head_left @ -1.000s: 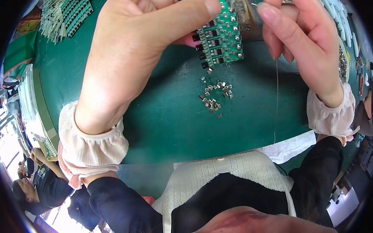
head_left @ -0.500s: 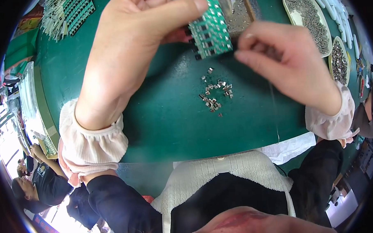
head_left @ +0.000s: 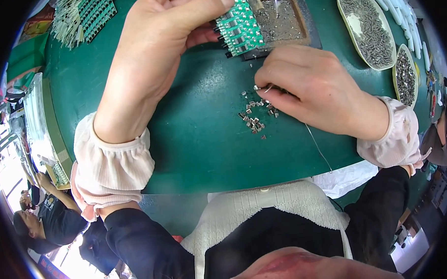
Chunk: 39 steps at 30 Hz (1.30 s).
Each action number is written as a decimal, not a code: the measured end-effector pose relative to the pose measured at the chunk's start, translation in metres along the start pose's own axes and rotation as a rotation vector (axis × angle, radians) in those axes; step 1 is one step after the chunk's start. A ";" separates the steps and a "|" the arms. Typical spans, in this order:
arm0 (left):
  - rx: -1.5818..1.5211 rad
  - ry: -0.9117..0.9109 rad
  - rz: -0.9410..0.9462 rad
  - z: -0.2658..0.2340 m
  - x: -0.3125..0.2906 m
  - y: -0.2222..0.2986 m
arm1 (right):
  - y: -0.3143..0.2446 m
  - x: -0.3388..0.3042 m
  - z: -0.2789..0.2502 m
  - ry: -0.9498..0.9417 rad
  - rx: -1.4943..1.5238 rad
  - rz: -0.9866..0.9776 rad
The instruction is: Assembling small electronic components onto PCB strips using hands.
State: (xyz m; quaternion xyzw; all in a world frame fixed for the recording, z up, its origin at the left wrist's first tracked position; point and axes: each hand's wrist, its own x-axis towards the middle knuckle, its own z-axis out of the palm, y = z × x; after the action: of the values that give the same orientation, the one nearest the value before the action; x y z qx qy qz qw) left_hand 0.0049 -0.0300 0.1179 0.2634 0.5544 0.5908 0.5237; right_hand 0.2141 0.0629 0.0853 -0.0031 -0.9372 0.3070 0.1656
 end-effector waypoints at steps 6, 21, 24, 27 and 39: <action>-0.035 -0.069 -0.080 -0.003 -0.002 -0.004 | -0.005 -0.003 -0.021 -0.068 0.153 0.144; 0.155 -0.267 -0.086 0.007 -0.011 -0.020 | -0.010 -0.003 -0.039 0.114 0.340 0.442; 0.174 -0.275 -0.089 0.007 -0.012 -0.019 | -0.009 -0.004 -0.040 0.105 0.340 0.445; 0.177 -0.280 -0.094 0.007 -0.012 -0.019 | -0.013 -0.001 -0.036 0.172 0.297 0.392; 0.200 -0.270 -0.111 0.006 -0.013 -0.013 | -0.013 -0.002 -0.040 0.105 0.243 0.445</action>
State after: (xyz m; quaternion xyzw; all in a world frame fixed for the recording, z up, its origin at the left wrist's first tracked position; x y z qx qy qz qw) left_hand 0.0184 -0.0415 0.1102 0.3600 0.5485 0.4621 0.5966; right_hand 0.2293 0.0749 0.1228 -0.2054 -0.8597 0.4458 0.1415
